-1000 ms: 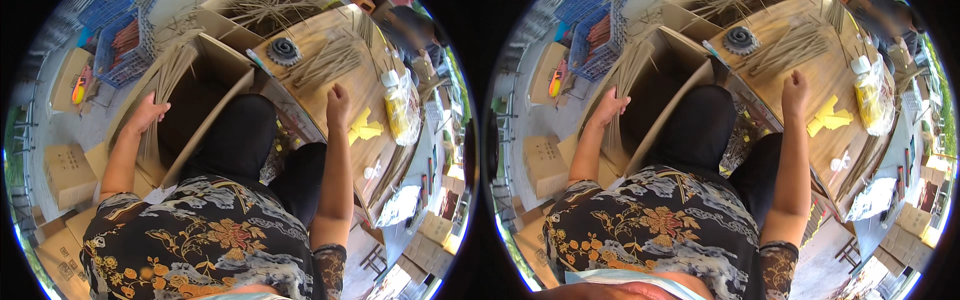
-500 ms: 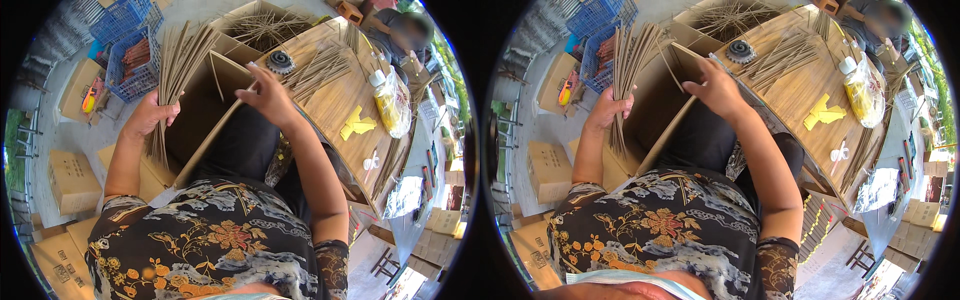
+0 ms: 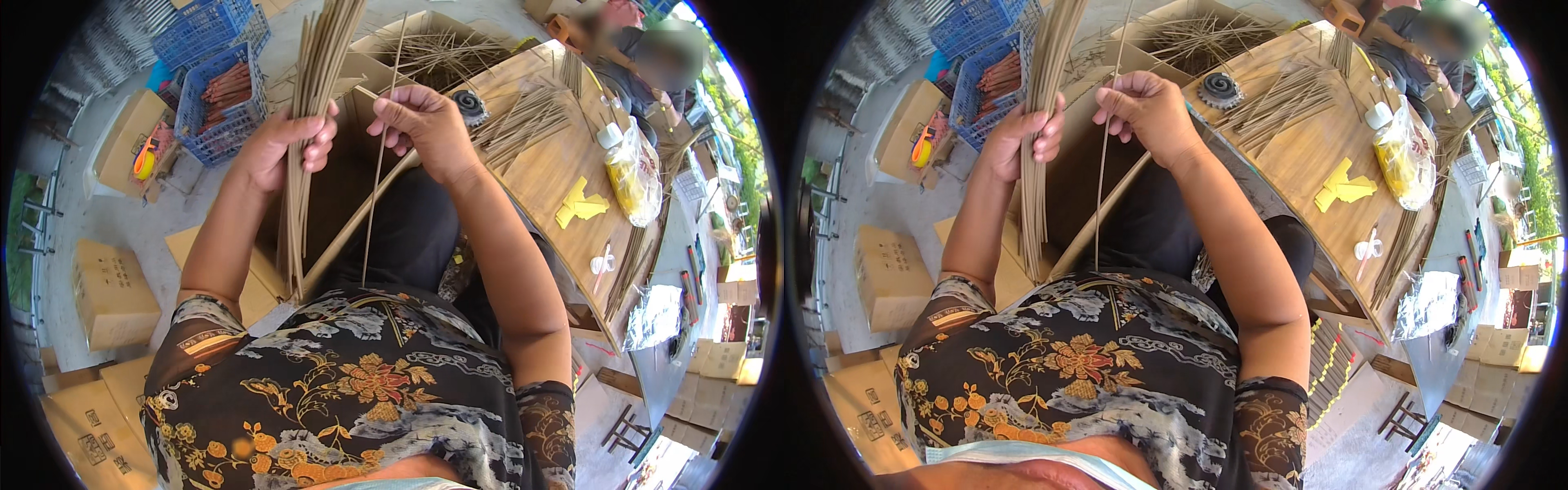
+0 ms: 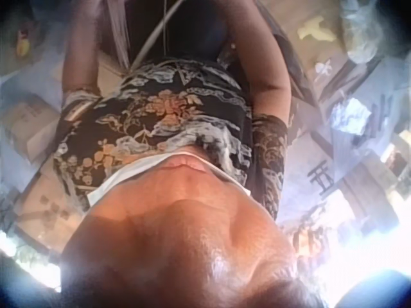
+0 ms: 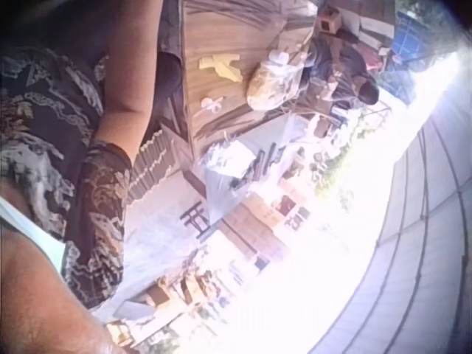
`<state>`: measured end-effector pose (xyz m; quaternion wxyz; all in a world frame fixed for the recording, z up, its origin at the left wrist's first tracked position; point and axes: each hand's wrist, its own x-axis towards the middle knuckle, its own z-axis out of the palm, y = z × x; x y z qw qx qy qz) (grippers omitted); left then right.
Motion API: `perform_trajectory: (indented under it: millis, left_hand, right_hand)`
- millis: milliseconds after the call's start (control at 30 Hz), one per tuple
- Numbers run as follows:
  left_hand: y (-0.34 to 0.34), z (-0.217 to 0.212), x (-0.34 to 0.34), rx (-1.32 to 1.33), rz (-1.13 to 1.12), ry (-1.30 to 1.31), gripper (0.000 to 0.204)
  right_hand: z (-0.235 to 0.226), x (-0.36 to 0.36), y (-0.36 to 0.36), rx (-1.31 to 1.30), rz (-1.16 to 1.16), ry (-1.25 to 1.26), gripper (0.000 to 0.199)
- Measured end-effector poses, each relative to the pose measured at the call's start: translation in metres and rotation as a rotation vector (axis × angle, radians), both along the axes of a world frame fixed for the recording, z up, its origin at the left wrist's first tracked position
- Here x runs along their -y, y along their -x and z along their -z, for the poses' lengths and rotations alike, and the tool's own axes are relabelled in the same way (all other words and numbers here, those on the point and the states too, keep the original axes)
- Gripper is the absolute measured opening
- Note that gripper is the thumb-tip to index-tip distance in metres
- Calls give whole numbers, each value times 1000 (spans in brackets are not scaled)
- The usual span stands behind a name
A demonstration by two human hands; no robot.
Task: The person gathers thin wooden sticks, aligns them into a bundle, and wraps the bundle with yellow tape. The person uses a small plastic stick to smooth the tape and secures the bundle before placing it aside.
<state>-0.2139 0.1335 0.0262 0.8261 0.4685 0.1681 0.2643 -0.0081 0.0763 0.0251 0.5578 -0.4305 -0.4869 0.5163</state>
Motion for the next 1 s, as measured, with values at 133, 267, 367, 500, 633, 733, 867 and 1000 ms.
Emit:
perform_trajectory:
  millis: [133, 267, 367, 500, 633, 733, 867, 1000]
  left_hand:
    - [-36, 5, -12, 47, 13, 125, 18]
    - [-70, -4, 0, 9, 55, 66, 15]
    - [-90, -8, 12, -11, 107, 52, 13]
    - [-111, -13, 36, -24, 97, 70, 16]
    - [-131, -19, 59, -7, 127, 14, 19]
    - [-145, -20, 71, -27, 145, 46, 15]
    - [-162, -17, 89, -38, 160, 214, 12]
    - [-182, -7, 92, -21, 277, 246, 11]
  right_hand:
    - [-13, 5, 0, -72, 116, -57, 16]
    - [-21, 12, -12, -49, 223, 4, 19]
    - [-27, 25, -25, -19, 277, -3, 22]
    - [-41, 44, -41, 49, 395, 36, 23]
    - [-39, 61, -53, 18, 464, 23, 24]
    - [-34, 73, -64, 158, 536, -7, 27]
    - [-29, 88, -84, 274, 583, 8, 30]
    - [-22, 104, -97, 627, 909, -138, 25]
